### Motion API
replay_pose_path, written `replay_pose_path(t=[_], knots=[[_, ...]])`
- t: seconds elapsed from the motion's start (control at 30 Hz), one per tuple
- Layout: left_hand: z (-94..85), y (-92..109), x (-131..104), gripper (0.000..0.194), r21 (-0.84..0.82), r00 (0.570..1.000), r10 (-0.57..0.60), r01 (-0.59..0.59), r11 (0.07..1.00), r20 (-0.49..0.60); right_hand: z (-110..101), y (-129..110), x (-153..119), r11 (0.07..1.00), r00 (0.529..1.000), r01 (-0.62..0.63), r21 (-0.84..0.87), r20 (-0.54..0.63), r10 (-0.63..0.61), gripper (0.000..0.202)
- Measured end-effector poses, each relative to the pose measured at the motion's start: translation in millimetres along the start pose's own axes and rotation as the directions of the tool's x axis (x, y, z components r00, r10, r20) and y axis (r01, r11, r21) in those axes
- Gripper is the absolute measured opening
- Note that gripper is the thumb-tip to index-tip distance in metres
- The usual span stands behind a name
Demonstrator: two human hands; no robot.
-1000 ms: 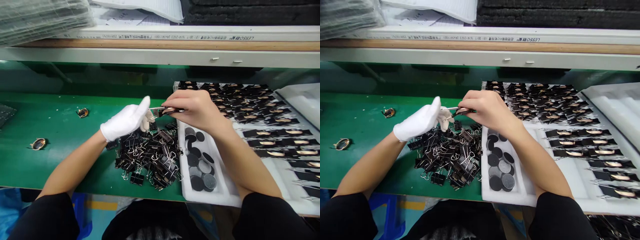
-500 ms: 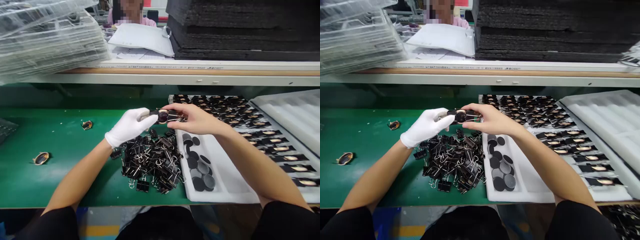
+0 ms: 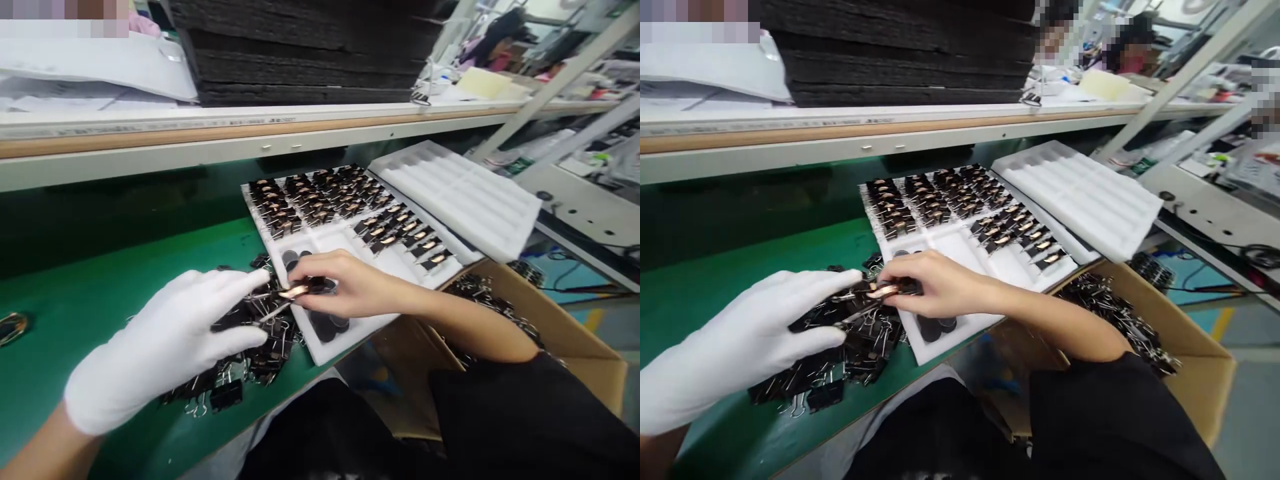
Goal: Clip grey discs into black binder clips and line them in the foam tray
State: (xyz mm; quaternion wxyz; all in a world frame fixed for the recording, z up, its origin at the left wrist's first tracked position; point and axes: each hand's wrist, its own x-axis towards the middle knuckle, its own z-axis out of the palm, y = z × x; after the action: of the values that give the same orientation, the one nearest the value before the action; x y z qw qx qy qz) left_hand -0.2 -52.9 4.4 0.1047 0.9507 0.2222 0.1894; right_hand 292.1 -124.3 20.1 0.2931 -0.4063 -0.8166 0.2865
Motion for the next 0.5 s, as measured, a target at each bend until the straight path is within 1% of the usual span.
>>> replay_pose_path(t=[0.07,0.1,0.13,0.17,0.2,0.27,0.3,0.37,0.43,0.5], knots=[[-0.7,-6,-3,0.059,0.081,1.000,0.017,-0.017,0.997,0.006,-31,4,-32,0.996,0.999,-0.028,-0.085,-0.038,0.025,0.011],[-1.4,-11,-4,0.059,0.112,1.000,0.000,0.001,0.994,-0.005,-50,10,-48,0.987,0.997,-0.038,-0.158,-0.079,0.026,0.012],[-2.1,-16,-5,0.057,0.132,0.999,-0.029,0.032,0.991,-0.024,-69,19,-66,0.965,0.991,-0.075,-0.252,-0.127,0.044,0.013],[-2.7,-21,-5,0.055,0.139,0.998,-0.055,0.060,0.988,-0.036,-87,30,-83,0.929,0.985,-0.123,-0.348,-0.156,0.072,0.016],[-3.0,-26,-5,0.053,0.137,0.996,-0.073,0.078,0.987,-0.043,-103,42,-99,0.875,0.975,-0.196,-0.442,-0.179,0.129,0.020],[-3.0,-33,-3,0.051,0.129,0.995,-0.092,0.097,0.987,-0.043,-125,68,-129,0.725,0.933,-0.358,-0.588,-0.198,0.300,0.025],[-2.7,-35,-2,0.050,0.127,0.995,-0.096,0.100,0.987,-0.038,-130,80,-141,0.671,0.912,-0.395,-0.627,-0.180,0.368,0.025],[-1.8,-36,1,0.049,0.123,0.995,-0.094,0.097,0.988,-0.028,-131,102,-159,0.608,0.879,-0.430,-0.668,-0.156,0.451,0.025],[-1.0,-34,3,0.047,0.118,0.996,-0.083,0.086,0.989,-0.031,-124,119,-168,0.579,0.866,-0.450,-0.680,-0.175,0.468,0.025],[-1.3,-32,4,0.046,0.110,0.997,-0.072,0.076,0.991,-0.032,-117,132,-172,0.557,0.869,-0.454,-0.695,-0.209,0.447,0.025]])
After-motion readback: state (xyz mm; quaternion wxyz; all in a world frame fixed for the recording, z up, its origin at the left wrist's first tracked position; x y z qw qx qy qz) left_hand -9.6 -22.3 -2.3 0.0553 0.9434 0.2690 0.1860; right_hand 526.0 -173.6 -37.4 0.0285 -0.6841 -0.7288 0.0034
